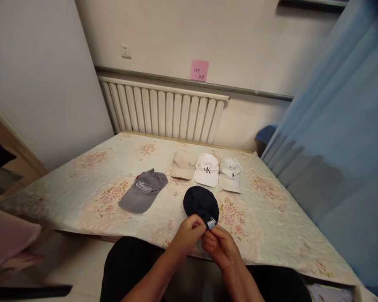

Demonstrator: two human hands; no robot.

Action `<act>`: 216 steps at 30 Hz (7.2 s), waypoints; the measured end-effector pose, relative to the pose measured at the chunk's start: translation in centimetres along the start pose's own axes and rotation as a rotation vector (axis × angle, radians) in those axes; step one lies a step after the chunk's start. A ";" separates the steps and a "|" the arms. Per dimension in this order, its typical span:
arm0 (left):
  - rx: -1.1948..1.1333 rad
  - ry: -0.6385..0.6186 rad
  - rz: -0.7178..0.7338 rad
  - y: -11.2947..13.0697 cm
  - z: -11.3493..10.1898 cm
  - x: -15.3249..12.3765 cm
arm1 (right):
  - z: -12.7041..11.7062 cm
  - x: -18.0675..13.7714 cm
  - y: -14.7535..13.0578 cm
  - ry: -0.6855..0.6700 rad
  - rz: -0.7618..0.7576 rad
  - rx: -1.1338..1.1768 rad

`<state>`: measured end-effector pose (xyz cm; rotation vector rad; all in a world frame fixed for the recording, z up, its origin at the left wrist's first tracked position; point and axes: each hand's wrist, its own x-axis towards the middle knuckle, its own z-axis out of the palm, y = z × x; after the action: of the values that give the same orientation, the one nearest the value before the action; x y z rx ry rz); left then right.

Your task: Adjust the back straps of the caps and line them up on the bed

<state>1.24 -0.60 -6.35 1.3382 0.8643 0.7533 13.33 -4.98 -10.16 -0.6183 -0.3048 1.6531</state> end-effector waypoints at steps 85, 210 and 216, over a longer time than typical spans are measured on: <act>0.022 0.114 0.196 -2.9 -1.3 -0.6 | 1.1 0.0 0.4 0.220 -0.319 -0.589; -1.429 -0.002 -0.214 -2.0 0.0 1.6 | 2.5 -0.9 -3.0 0.272 -0.412 0.101; -1.451 -0.011 -0.157 -1.6 -0.2 1.2 | 2.9 -1.1 -2.4 0.227 -0.459 0.056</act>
<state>1.57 0.38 -8.09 -0.0217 0.2129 0.9306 13.78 -5.18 -6.24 -0.6329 -0.2142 1.1368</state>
